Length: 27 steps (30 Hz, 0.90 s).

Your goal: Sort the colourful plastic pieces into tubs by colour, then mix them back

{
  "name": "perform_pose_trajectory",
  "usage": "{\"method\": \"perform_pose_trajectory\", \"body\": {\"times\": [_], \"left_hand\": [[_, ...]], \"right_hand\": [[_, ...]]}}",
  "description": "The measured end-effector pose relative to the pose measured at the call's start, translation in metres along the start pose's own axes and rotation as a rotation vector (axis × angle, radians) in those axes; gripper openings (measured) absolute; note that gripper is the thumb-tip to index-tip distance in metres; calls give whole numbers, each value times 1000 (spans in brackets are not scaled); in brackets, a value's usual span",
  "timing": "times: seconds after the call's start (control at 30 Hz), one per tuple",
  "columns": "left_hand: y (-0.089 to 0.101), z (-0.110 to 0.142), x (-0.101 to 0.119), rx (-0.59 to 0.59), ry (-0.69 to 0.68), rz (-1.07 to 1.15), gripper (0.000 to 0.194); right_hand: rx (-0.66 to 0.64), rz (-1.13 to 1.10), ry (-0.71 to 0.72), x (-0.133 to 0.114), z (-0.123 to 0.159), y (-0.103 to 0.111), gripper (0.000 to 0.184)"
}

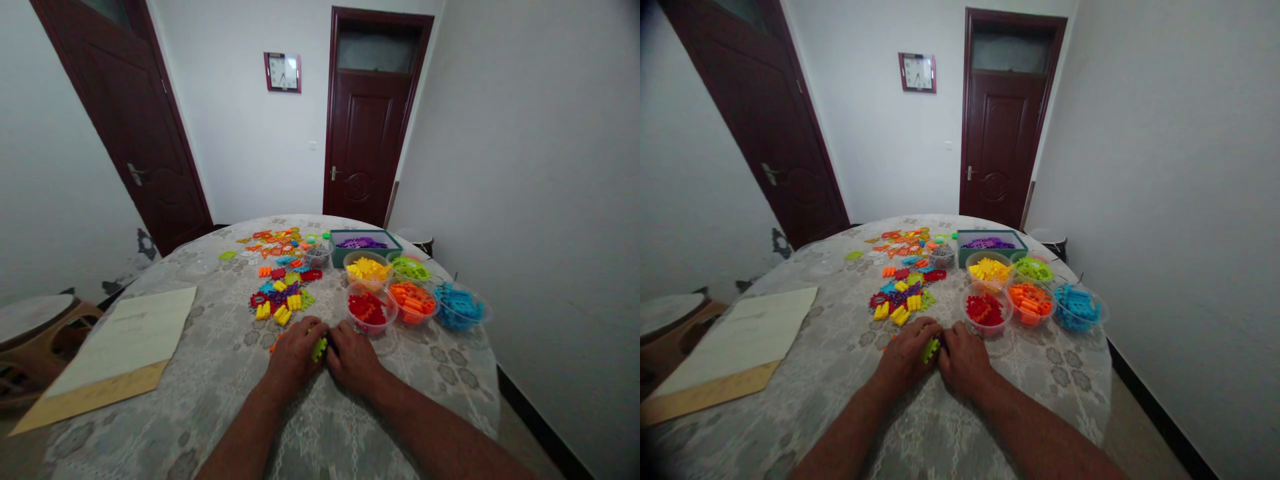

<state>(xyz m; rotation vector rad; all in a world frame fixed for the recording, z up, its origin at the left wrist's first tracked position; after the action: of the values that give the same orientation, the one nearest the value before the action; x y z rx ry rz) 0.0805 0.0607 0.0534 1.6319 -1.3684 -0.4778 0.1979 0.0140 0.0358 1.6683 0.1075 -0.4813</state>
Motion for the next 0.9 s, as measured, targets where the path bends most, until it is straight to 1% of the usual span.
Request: {"method": "perform_pose_trajectory", "body": {"times": [0.13,0.23,0.33,0.57,0.7,0.8,0.9], "left_hand": [[-1,-1,-4,-6,63,-14,45],[-3,-2,-5,4,66,-16,45],[-2,-1,-7,48,62,-2,45],[14,3,-12,243,102,96,44],[23,6,-13,355,137,151,39],[25,7,-18,425,181,194,39],[29,8,-27,502,260,253,41]], "right_hand": [[37,-95,3,3,-2,2,21],[54,-143,5,4,-3,3,21],[51,-181,8,5,-4,4,23],[76,-303,53,3,-4,6,26],[94,-369,78,-1,-2,7,27],[123,-428,110,-3,0,10,28],[164,-458,131,-3,1,15,30]]}}
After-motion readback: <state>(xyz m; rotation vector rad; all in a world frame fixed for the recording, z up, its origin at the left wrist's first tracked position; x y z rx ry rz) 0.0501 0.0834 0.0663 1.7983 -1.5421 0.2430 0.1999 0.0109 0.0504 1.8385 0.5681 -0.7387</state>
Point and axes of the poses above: each hand's wrist, its own z-axis away from the middle knuckle, its own y-axis out of the back of the hand, x = y × z, the point moved 8 cm from there along -z, towards the middle knuckle, and after that the axes turned 13 degrees about -y, right-handed, at the moved point
